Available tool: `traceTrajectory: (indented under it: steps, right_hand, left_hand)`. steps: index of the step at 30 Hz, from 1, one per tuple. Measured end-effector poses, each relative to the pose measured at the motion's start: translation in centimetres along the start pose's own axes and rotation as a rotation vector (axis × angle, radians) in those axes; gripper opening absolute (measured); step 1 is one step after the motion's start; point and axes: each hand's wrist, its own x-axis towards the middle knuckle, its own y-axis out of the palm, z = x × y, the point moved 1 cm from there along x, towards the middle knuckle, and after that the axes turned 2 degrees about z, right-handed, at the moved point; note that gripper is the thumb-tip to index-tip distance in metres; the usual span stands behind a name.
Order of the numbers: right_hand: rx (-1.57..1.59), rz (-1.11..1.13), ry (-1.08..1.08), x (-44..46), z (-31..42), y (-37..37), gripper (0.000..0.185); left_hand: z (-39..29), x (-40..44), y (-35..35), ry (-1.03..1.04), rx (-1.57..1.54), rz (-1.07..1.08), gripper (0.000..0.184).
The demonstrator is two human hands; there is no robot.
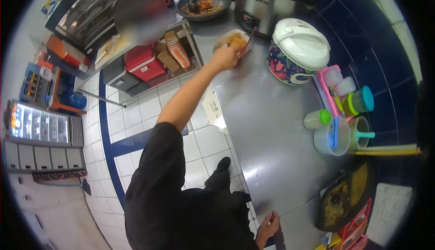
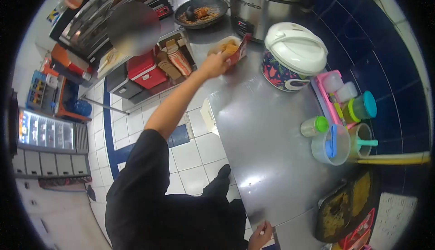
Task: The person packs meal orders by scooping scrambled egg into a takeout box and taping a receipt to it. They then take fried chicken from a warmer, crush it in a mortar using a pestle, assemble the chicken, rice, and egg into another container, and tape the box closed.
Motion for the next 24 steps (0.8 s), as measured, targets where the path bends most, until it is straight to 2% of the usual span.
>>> traceTrajectory:
  steps: [1, 2, 4, 6, 8, 10, 12, 14, 16, 18, 19, 23, 24]
  right_hand:
    - [0.007, 0.044, -0.096, 0.8, 0.3, 1.2, 0.020]
    - [0.013, 0.084, -0.193, 2.0, 1.0, 2.2, 0.019]
    - [-0.008, 0.194, -0.377, 4.4, 3.7, 3.5, 0.023]
    - [0.322, 0.339, -0.049, 5.6, 4.3, 5.5, 0.021]
    - [0.469, 0.386, 0.145, 6.9, 3.9, 6.6, 0.027]
    - [0.844, 0.313, 0.283, 7.9, 3.2, 7.0, 0.039]
    - [0.924, 0.195, 0.410, 8.5, 2.4, 5.4, 0.048]
    - [0.977, 0.119, 0.485, 8.3, 0.4, 4.3, 0.050]
    - [1.033, 0.064, 0.530, 7.3, -0.9, 2.8, 0.053]
    - [1.066, 0.186, 0.655, 6.0, -0.7, 1.2, 0.055]
    - [1.109, 0.218, 0.662, 5.1, -0.8, 0.7, 0.057]
    - [1.170, 0.017, 0.723, 3.2, -1.5, 1.4, 0.059]
    - [1.171, 0.005, 0.720, 3.2, -2.0, 1.0, 0.059]
  left_hand:
    - [-2.2, -1.0, 1.3, 0.033, -0.095, -0.077, 0.026]
    - [-4.5, -1.8, 2.5, 0.060, -0.105, -0.062, 0.026]
    - [-8.8, -4.5, 4.7, -0.019, -0.277, -0.083, 0.019]
    - [-14.7, -8.7, 5.8, -0.116, -0.416, -0.049, 0.016]
    - [-20.7, -14.9, 6.8, -0.197, -0.877, 0.006, 0.020]
    - [-26.3, -22.2, 7.4, -0.166, -1.109, 0.208, 0.022]
    - [-29.8, -28.1, 4.8, -0.326, -1.265, 0.460, 0.022]
    - [-28.9, -30.9, 4.4, -0.242, -0.952, 0.276, 0.021]
    - [-26.3, -31.9, 6.6, -0.363, -0.817, -0.065, 0.024]
    - [-24.3, -30.2, 8.5, -0.356, -0.854, -0.179, 0.034]
    - [-23.6, -30.0, 10.0, -0.349, -0.853, -0.160, 0.034]
    - [-22.5, -29.7, 16.0, -0.385, -1.144, 0.721, 0.055]
    - [-23.8, -30.2, 15.9, -0.376, -1.149, 0.728, 0.055]
